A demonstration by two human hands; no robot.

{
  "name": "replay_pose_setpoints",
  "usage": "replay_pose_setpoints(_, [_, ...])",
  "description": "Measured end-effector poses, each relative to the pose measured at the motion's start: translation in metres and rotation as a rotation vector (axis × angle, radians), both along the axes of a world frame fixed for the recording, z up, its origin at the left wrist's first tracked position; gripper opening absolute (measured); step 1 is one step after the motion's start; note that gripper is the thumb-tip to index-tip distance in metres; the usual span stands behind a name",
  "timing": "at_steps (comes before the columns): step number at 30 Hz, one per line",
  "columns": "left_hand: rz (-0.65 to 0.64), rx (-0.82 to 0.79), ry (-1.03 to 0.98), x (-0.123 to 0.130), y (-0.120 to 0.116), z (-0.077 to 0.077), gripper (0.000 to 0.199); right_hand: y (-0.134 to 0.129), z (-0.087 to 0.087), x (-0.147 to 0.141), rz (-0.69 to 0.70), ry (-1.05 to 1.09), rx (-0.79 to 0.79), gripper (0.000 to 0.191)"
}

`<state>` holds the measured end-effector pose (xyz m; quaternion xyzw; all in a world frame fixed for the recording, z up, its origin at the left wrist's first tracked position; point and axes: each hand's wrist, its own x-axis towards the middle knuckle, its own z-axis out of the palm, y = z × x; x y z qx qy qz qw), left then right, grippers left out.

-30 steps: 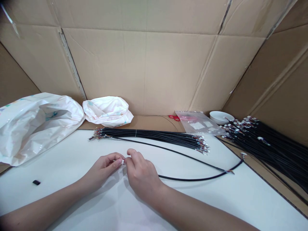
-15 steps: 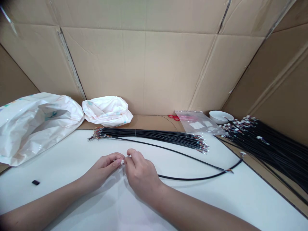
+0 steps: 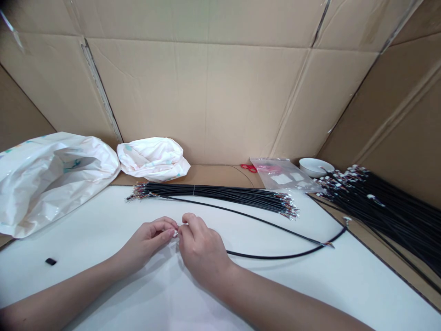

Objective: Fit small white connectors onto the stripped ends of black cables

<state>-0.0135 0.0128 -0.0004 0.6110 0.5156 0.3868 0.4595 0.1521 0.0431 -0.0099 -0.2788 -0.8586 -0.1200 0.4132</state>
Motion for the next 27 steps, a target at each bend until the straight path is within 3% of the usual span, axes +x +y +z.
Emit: replay_pose_setpoints(27, [0.019,0.018,0.001,-0.0001,0.0015,-0.0025,0.031,-0.0029,-0.0018,-0.0031,0.054,0.089,-0.074,0.012])
